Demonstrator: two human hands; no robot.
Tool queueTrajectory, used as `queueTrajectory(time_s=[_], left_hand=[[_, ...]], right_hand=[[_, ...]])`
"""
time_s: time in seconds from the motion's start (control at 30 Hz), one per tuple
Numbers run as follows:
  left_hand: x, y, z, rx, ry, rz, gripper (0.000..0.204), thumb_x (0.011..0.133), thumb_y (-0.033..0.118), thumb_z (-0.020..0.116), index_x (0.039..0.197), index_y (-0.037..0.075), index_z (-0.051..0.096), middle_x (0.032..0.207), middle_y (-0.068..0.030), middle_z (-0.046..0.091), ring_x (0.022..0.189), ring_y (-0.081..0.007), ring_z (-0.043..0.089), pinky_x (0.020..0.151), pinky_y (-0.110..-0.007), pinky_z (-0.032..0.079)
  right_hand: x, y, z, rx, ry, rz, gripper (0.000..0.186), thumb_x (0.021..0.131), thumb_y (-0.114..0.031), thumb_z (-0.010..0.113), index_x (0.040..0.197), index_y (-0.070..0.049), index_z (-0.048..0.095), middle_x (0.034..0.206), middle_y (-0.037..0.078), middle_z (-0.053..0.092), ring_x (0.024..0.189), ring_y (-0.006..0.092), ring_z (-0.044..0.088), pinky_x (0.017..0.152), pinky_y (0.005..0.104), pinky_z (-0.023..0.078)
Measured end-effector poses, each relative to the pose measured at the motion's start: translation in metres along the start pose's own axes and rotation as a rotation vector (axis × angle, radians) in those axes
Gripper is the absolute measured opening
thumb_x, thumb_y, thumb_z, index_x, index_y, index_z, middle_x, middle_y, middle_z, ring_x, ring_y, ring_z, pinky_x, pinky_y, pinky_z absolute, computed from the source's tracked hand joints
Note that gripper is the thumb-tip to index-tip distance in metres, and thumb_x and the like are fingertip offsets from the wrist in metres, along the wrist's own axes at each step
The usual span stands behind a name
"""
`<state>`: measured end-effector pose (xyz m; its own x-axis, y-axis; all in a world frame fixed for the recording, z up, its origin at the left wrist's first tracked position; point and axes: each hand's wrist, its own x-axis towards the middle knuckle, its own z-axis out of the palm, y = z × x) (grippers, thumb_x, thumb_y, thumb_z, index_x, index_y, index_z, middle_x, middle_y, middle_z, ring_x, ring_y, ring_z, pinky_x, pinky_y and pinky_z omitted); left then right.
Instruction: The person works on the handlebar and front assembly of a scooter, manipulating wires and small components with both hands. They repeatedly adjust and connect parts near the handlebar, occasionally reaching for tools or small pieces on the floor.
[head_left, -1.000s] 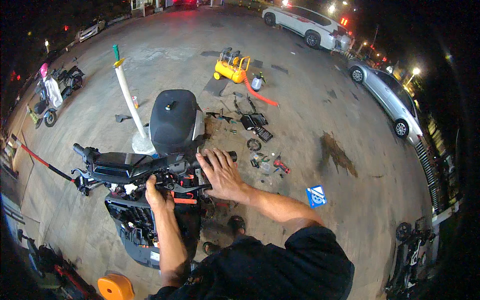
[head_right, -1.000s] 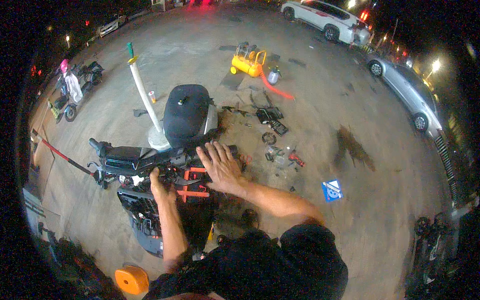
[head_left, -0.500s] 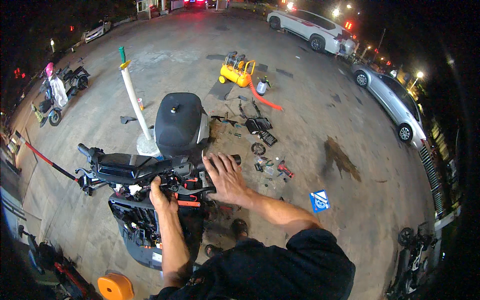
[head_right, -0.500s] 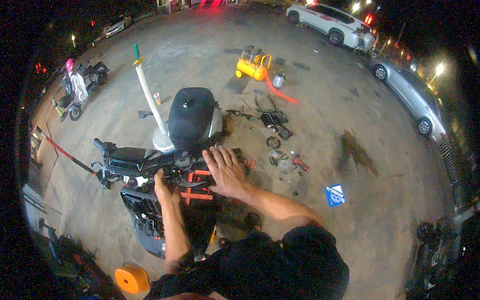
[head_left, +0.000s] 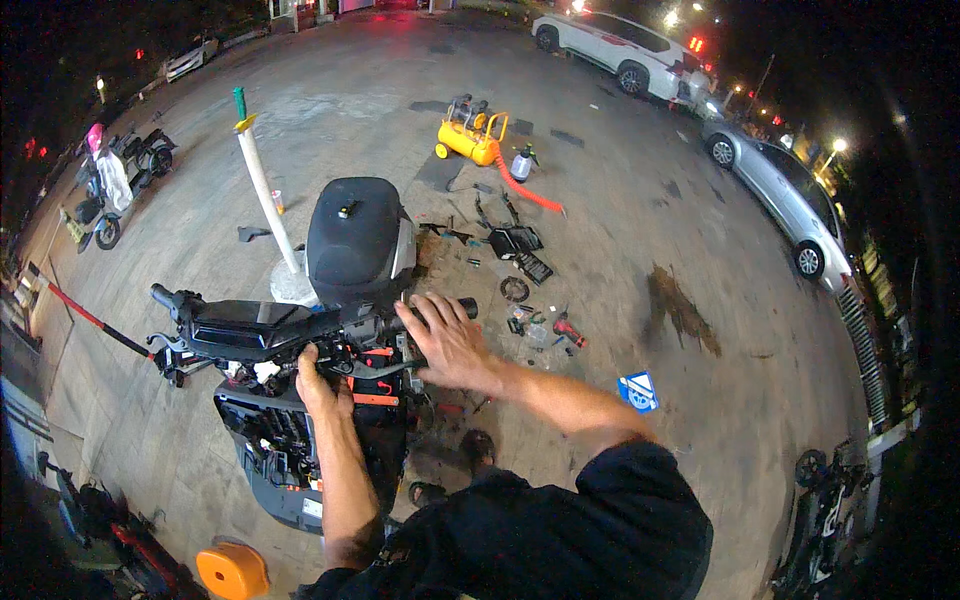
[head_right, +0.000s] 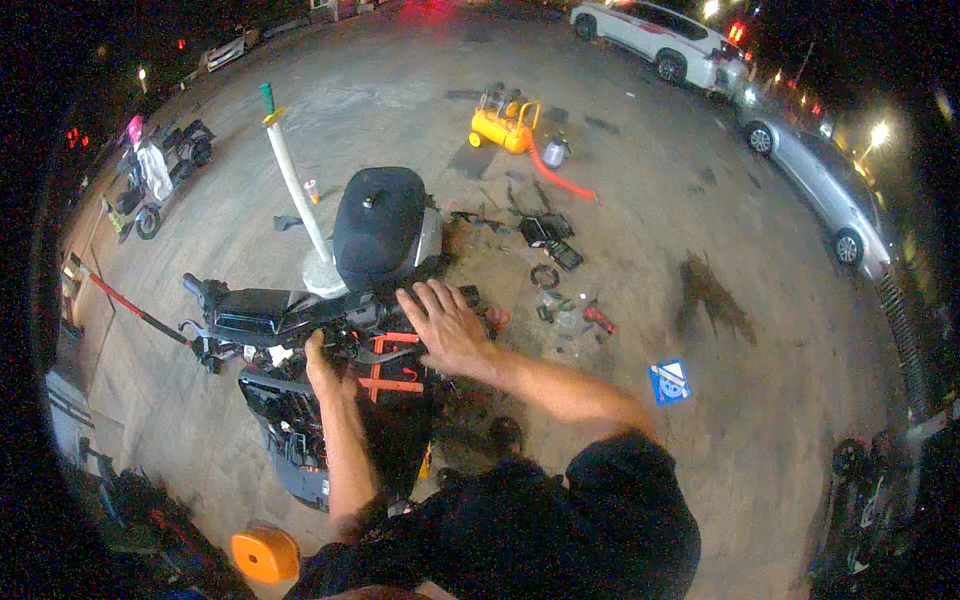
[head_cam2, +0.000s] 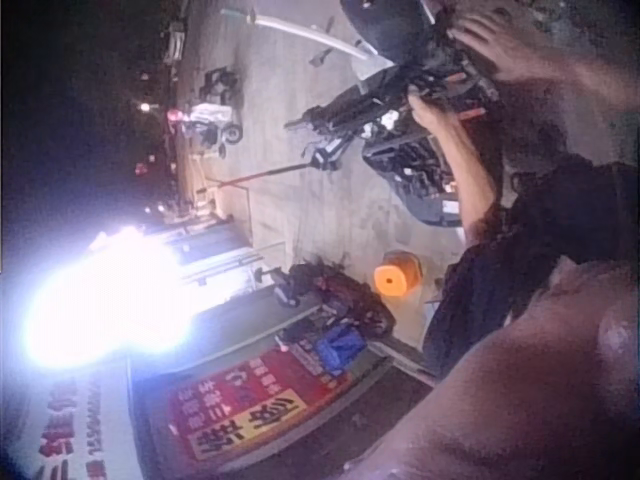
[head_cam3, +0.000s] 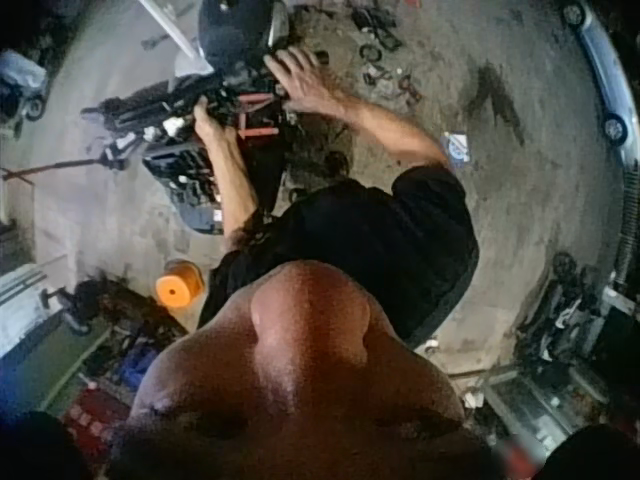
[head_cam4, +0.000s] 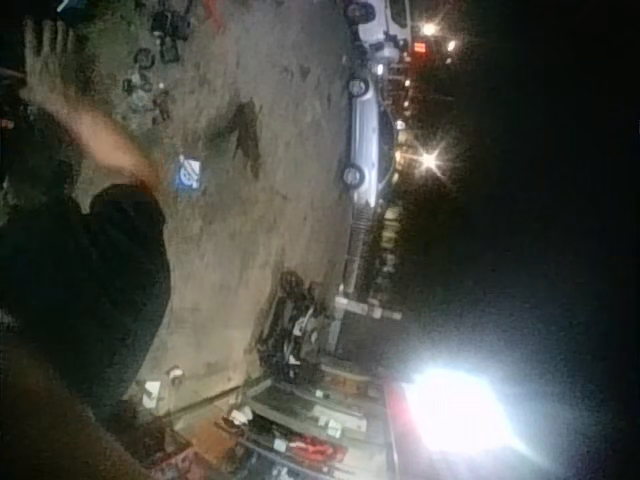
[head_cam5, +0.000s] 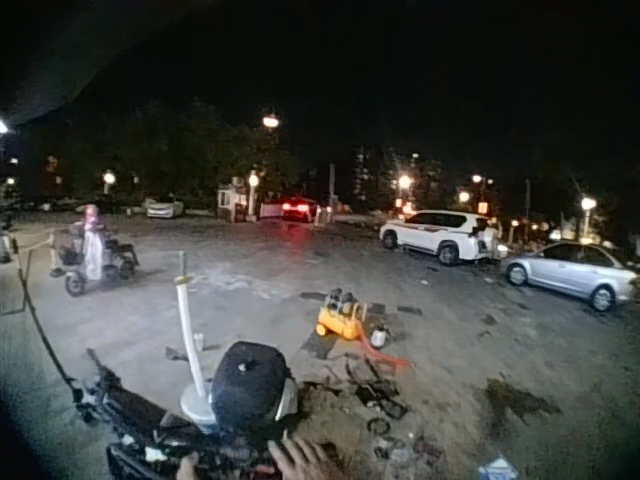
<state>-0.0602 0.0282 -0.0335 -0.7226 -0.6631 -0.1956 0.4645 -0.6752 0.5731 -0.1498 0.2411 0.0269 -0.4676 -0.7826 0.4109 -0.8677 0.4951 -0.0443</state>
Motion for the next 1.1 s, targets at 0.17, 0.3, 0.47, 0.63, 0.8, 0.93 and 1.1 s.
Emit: queueTrajectory(time_s=[0.17, 0.3, 0.47, 0.63, 0.8, 0.93, 1.1], left_hand=[[-0.005, 0.005, 0.004, -0.010, 0.034, -0.018, 0.037, 0.084, 0.017, 0.072, 0.115, 0.000, 0.062, 0.103, -0.0100, 0.069, 0.088, -0.0250, 0.069, 0.077, -0.039, 0.060], [-0.003, 0.001, 0.008, -0.018, 0.006, 0.025, 0.035, 0.084, 0.017, 0.072, 0.113, -0.001, 0.062, 0.102, -0.0098, 0.070, 0.086, -0.0251, 0.069, 0.075, -0.041, 0.060], [-0.003, 0.001, 0.005, 0.036, 0.094, 0.000, 0.034, 0.083, 0.018, 0.072, 0.111, 0.002, 0.064, 0.100, -0.0072, 0.069, 0.085, -0.0228, 0.069, 0.071, -0.037, 0.057], [-0.007, 0.003, 0.002, 0.018, 0.016, -0.003, 0.032, 0.086, 0.019, 0.069, 0.111, 0.001, 0.061, 0.100, -0.0105, 0.068, 0.091, -0.0271, 0.068, 0.082, -0.043, 0.057], [-0.005, 0.002, -0.002, 0.015, 0.016, -0.002, 0.030, 0.086, 0.019, 0.069, 0.109, 0.002, 0.061, 0.098, -0.0098, 0.068, 0.087, -0.0267, 0.069, 0.076, -0.042, 0.059], [-0.011, 0.004, -0.005, 0.110, 0.118, -0.032, 0.032, 0.085, 0.023, 0.069, 0.109, 0.003, 0.061, 0.097, -0.0092, 0.069, 0.085, -0.0260, 0.068, 0.073, -0.041, 0.059], [-0.025, 0.002, 0.008, 0.116, 0.233, 0.000, 0.036, 0.079, 0.028, 0.069, 0.107, 0.007, 0.064, 0.098, -0.0078, 0.068, 0.090, -0.0246, 0.066, 0.082, -0.043, 0.056]], right_hand=[[0.004, -0.003, -0.002, -0.052, -0.063, 0.001, 0.118, 0.061, -0.032, 0.091, 0.156, -0.005, 0.026, 0.145, 0.025, 0.042, 0.137, 0.0430, 0.038, 0.115, 0.0551, 0.028], [0.039, 0.024, 0.005, -0.105, -0.237, -0.088, 0.085, 0.069, -0.020, 0.081, 0.143, 0.001, 0.044, 0.109, 0.016, 0.063, 0.105, 0.0325, 0.061, 0.091, 0.0431, 0.048], [0.038, 0.023, -0.009, 0.002, -0.336, -0.068, 0.100, 0.069, -0.032, 0.085, 0.150, -0.002, 0.036, 0.116, 0.023, 0.064, 0.111, 0.0371, 0.062, 0.097, 0.0469, 0.047], [0.054, 0.067, -0.045, 0.582, -0.643, 0.023, 0.104, 0.076, -0.033, 0.087, 0.157, -0.006, 0.026, 0.128, 0.016, 0.065, 0.104, 0.0182, 0.066, 0.092, 0.0335, 0.052], [0.079, 0.121, 0.003, 0.619, -1.166, 0.076, 0.072, 0.089, -0.059, 0.066, 0.141, -0.011, 0.053, 0.132, 0.014, 0.063, 0.113, 0.0242, 0.063, 0.089, 0.0403, 0.056], [0.082, 0.137, 0.055, 1.294, -1.610, 0.195, 0.069, 0.094, -0.054, 0.060, 0.136, 0.001, 0.055, 0.128, 0.017, 0.065, 0.116, 0.0291, 0.063, 0.096, 0.0441, 0.053], [0.068, 0.111, 0.086, 2.128, -2.261, 0.311, 0.067, 0.088, -0.043, 0.071, 0.141, -0.009, 0.048, 0.135, 0.017, 0.057, 0.116, 0.0357, 0.060, 0.092, 0.0453, 0.050]])
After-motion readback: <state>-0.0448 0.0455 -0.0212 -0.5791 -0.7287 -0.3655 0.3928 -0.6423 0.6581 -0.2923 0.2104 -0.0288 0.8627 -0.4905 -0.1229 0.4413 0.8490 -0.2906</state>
